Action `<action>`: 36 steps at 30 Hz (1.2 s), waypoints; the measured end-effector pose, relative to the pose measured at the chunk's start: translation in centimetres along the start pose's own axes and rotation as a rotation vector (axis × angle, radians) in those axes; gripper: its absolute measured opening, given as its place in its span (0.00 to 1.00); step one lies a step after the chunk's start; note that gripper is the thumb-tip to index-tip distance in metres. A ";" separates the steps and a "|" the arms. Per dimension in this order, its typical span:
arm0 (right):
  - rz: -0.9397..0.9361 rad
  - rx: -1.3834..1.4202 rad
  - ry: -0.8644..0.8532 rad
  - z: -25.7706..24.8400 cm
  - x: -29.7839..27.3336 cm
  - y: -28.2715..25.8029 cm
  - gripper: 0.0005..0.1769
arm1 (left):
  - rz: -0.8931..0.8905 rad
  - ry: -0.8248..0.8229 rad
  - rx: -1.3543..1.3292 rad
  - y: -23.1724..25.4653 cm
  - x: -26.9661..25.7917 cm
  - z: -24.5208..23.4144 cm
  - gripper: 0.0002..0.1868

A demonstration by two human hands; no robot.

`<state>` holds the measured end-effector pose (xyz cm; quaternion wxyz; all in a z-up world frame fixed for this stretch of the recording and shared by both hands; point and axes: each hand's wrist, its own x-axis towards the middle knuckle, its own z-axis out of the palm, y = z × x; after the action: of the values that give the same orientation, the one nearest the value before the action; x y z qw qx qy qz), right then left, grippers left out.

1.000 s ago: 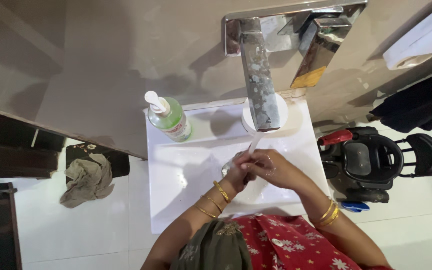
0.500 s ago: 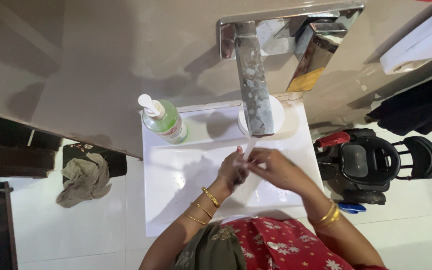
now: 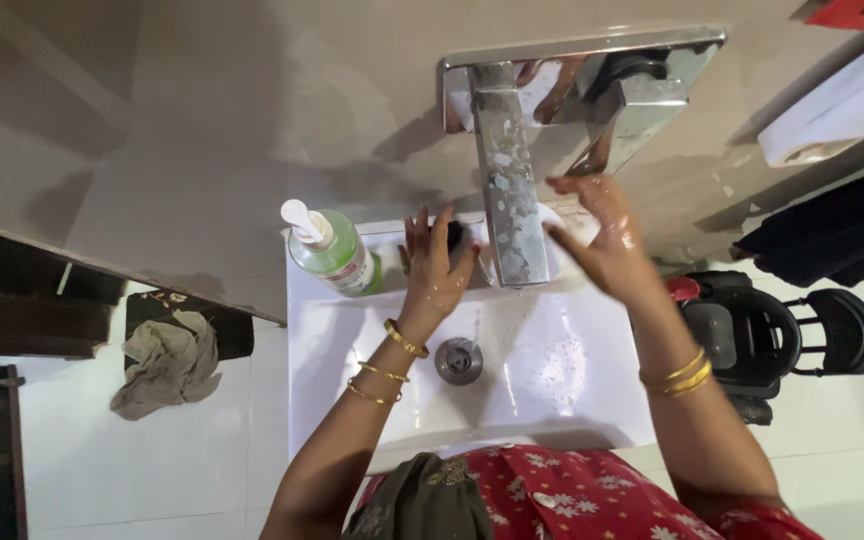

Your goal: The person wipes the sink basin, the faucet, and the surrounding walls using a dark cloth, then applies liquid soap from a dispenser and washes their hands under the running tap.

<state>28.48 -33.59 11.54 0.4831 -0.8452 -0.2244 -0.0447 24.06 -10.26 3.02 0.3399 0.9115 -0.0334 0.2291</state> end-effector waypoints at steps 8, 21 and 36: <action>0.102 -0.563 -0.052 5.9 -2.6 -0.1 0.61 | -0.390 -0.006 -0.960 0.3 -9.1 1.3 0.25; 0.505 0.365 -0.292 6.5 -9.9 -4.8 0.54 | -0.502 -0.342 -1.467 1.7 -13.2 -3.6 0.74; 0.505 0.649 -0.371 8.0 -12.5 0.6 0.47 | -0.835 -0.500 -2.396 -9.2 -20.6 -3.8 0.53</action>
<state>16.42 -31.38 3.23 0.6703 -0.6720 -0.0963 0.2996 6.14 -2.69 -9.10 0.9703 0.0002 0.0066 -0.2418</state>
